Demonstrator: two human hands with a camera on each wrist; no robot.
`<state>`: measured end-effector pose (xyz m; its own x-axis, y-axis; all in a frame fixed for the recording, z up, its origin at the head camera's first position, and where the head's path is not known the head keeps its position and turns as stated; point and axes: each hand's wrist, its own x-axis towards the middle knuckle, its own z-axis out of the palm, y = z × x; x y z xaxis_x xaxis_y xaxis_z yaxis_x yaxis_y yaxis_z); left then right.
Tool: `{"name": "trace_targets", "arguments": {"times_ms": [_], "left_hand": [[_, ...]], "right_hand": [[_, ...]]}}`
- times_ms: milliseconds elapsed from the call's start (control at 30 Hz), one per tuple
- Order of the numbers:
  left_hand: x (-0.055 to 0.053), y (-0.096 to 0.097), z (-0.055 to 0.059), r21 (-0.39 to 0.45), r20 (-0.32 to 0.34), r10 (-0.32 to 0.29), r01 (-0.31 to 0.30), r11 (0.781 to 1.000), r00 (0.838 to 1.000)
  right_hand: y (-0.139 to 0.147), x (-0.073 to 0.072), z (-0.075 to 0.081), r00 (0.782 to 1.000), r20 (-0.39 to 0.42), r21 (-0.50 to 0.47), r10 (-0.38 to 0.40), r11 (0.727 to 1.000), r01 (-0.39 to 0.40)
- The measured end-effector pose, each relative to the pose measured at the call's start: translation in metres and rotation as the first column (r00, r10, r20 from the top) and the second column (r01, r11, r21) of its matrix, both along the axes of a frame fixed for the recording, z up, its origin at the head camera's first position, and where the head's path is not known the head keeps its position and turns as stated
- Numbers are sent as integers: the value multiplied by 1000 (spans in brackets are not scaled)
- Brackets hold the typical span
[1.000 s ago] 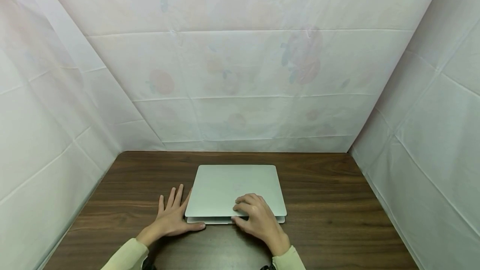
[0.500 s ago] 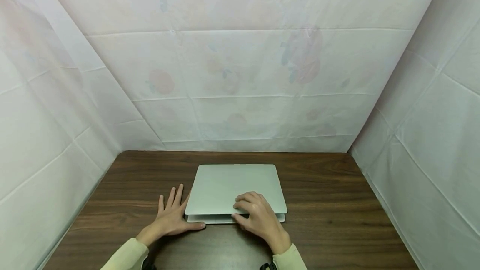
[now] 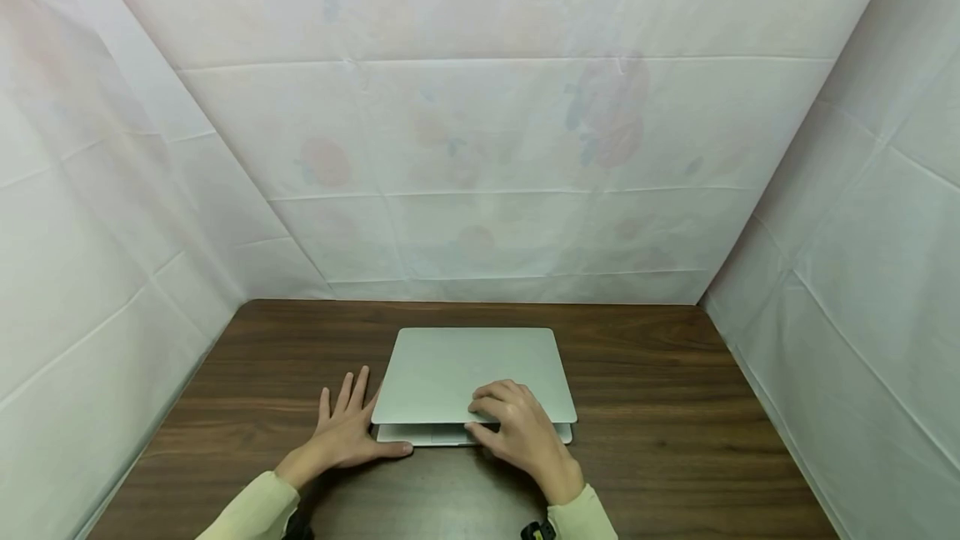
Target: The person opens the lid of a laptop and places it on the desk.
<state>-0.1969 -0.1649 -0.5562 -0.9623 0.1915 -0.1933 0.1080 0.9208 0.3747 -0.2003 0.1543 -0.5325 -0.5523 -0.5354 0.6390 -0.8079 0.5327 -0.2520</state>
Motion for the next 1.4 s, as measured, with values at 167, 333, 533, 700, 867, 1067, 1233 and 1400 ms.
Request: {"name": "trace_targets", "arguments": {"times_ms": [167, 333, 533, 700, 867, 1067, 1233, 1400], "left_hand": [[-1, 0, 0, -17, 9, 0, 0, 1000, 1000], [-1, -1, -2, -5, 1, -1, 1, 1000, 1000], [0, 1, -4, 7, -20, 7, -6, 1000, 1000], [0, 3, -4, -18, -4, 14, -14, 1000, 1000], [0, 2, -3, -33, 6, 15, -15, 999, 1000], [1, 2, -1, -5, -6, 14, -14, 1000, 1000], [2, 2, -2, 22, -29, 14, -14, 1000, 999], [1, 2, -3, 11, -25, 18, -17, 1000, 1000]], "right_hand": [[-1, -1, 3, 1000, -19, 3, 1, 1000, -1], [-1, -1, 6, 1000, 1, 14, -5, 1000, 5], [1, -2, 7, 1000, -11, 7, 1, 1000, -1], [1, -3, 8, 1000, -10, -1, 11, 1000, -11], [1, -4, 10, 1000, -11, 4, 6, 1000, -6], [1, -5, 14, 1000, 7, 18, -9, 1000, 9], [1, -6, 16, 1000, 13, 21, -7, 1000, 7], [1, -6, 18, 1000, 8, 17, -7, 1000, 6]]}}
